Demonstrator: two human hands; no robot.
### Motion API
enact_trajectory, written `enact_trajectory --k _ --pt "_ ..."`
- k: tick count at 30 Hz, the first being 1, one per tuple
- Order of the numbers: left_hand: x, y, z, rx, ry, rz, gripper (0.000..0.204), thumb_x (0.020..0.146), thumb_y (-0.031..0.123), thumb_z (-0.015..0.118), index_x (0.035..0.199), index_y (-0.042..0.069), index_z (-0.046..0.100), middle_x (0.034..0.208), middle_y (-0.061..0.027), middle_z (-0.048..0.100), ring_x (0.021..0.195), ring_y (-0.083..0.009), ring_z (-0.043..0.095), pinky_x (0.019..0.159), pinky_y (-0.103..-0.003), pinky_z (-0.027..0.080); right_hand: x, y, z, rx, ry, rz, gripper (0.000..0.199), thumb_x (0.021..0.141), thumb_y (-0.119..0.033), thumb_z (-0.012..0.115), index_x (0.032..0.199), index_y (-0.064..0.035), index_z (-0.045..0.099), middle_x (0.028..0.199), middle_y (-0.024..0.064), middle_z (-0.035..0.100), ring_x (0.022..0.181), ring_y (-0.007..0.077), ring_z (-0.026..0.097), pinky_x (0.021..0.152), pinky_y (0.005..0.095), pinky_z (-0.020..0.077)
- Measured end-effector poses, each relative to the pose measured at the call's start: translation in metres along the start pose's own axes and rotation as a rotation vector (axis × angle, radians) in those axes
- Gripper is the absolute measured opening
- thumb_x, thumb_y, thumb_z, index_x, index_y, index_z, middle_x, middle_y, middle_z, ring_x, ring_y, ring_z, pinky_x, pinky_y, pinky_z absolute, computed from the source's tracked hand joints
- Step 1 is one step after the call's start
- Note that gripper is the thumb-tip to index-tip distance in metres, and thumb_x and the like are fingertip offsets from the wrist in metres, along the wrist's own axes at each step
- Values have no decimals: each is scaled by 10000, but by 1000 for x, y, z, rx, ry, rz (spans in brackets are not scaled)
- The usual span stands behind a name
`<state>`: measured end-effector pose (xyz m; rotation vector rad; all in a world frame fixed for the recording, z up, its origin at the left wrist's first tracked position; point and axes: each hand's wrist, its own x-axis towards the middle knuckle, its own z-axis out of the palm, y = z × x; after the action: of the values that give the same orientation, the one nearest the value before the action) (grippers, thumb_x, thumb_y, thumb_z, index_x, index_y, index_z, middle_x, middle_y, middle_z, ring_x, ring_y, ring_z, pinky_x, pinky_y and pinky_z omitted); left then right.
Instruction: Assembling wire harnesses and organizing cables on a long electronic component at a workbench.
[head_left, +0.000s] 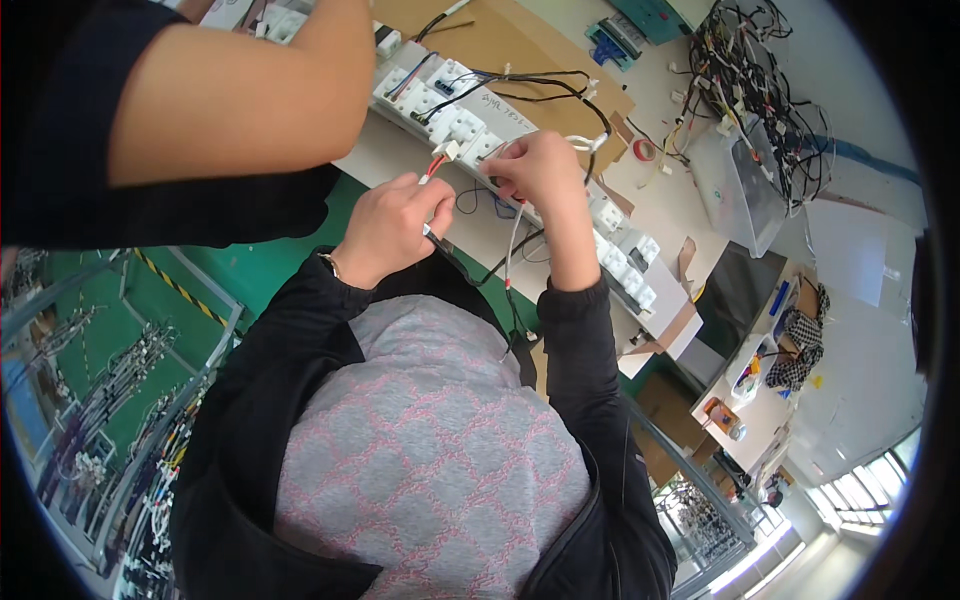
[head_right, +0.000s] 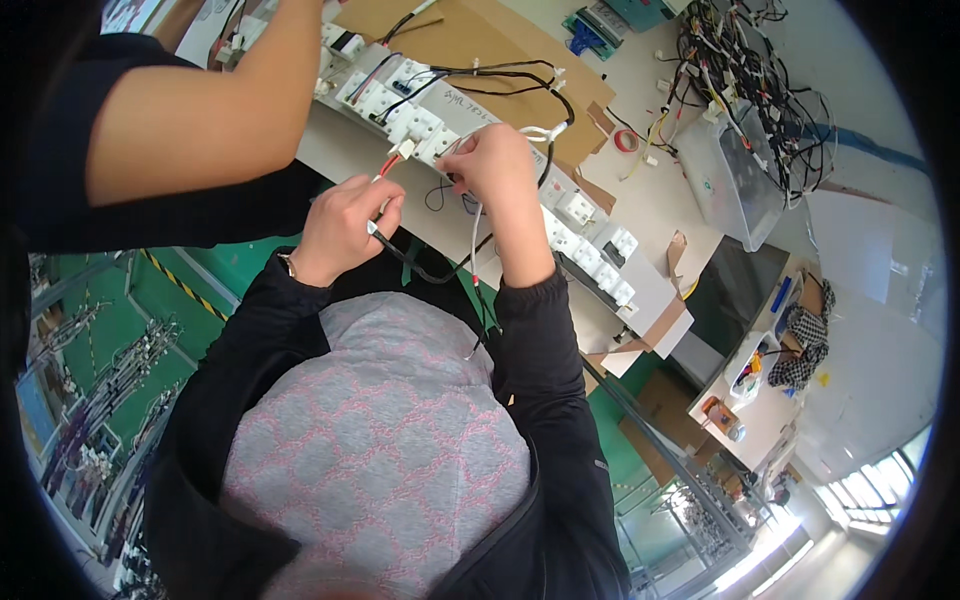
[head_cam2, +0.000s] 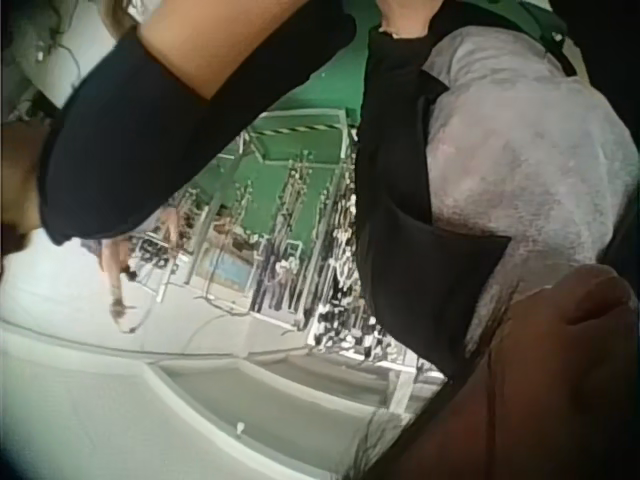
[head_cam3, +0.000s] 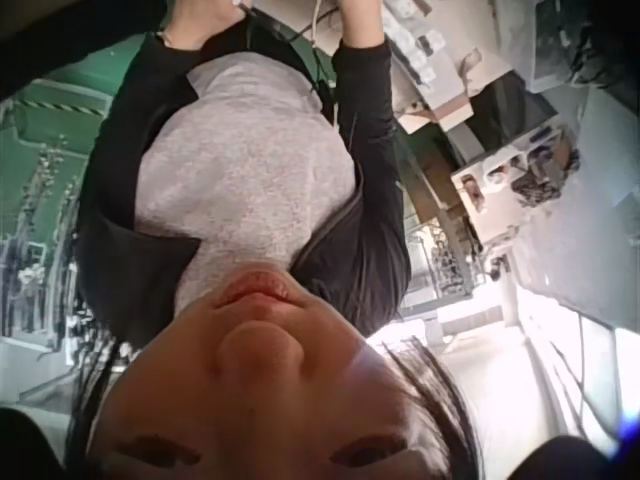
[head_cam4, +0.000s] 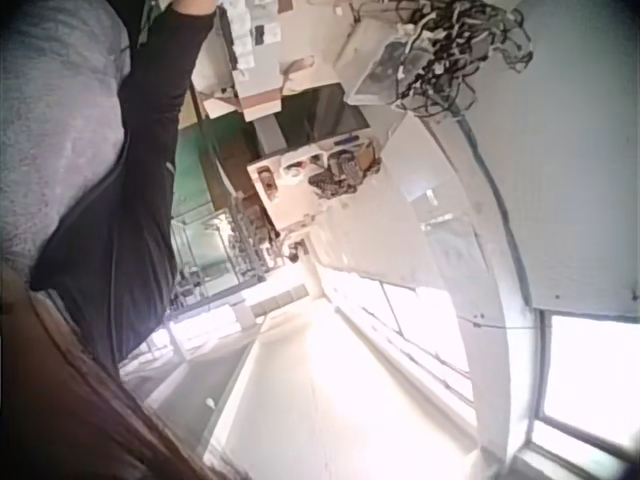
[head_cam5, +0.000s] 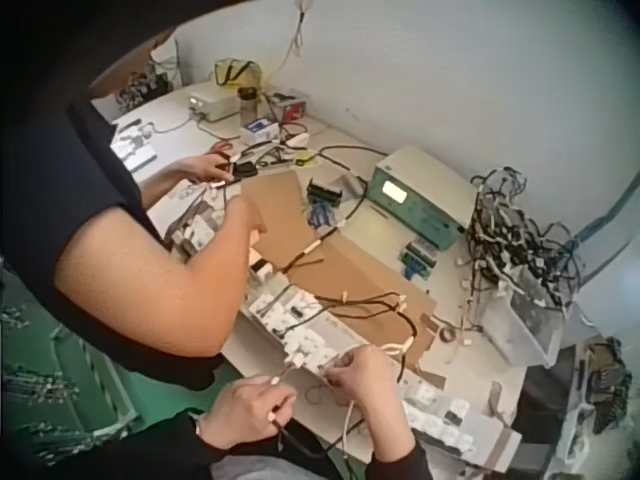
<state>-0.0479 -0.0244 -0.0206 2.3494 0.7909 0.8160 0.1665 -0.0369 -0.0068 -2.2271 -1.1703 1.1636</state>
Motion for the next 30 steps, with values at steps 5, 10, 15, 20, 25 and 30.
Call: enact_trajectory --k 5,10,15,20,25,30 --pt "26 -6 -10 148 -186 79 93 784 90 672 780 88 579 623 -84 591 618 -260 591 532 -399 471 2 -2 3 -76 31 16 247 697 -201 799 639 11 685 551 69 651 447 141 625 474 275 493" --pt "49 -1 -19 275 -399 136 95 769 146 661 755 64 614 581 -77 606 649 -255 636 577 -385 515 -17 3 33 -312 204 -61 213 701 -198 792 674 -8 699 574 82 663 485 214 642 539 310 524" --pt "56 1 -21 287 -582 156 119 730 146 675 778 51 623 654 -92 639 672 -259 644 604 -375 521 -26 -1 56 -237 492 -593 272 735 -118 750 1004 -86 717 873 77 701 715 254 681 661 336 555" --pt "60 -7 -16 127 -378 280 126 726 72 677 824 48 602 784 -108 638 659 -269 608 590 -374 515 -7 13 79 92 652 -718 317 661 -29 748 966 -74 676 837 54 679 707 252 667 631 329 548" --pt "45 -24 -1 -325 -7 -346 254 727 -2 782 931 40 637 885 -112 620 722 -242 629 637 -329 526 -8 7 92 101 486 -694 243 684 -7 736 909 -59 663 880 77 689 769 259 683 625 335 554" --pt "33 -24 -3 -281 112 -64 247 724 34 820 907 49 656 909 -100 639 755 -242 646 644 -316 527 -16 1 68 35 602 -790 254 677 7 752 915 -63 698 927 56 701 801 230 699 655 302 574"
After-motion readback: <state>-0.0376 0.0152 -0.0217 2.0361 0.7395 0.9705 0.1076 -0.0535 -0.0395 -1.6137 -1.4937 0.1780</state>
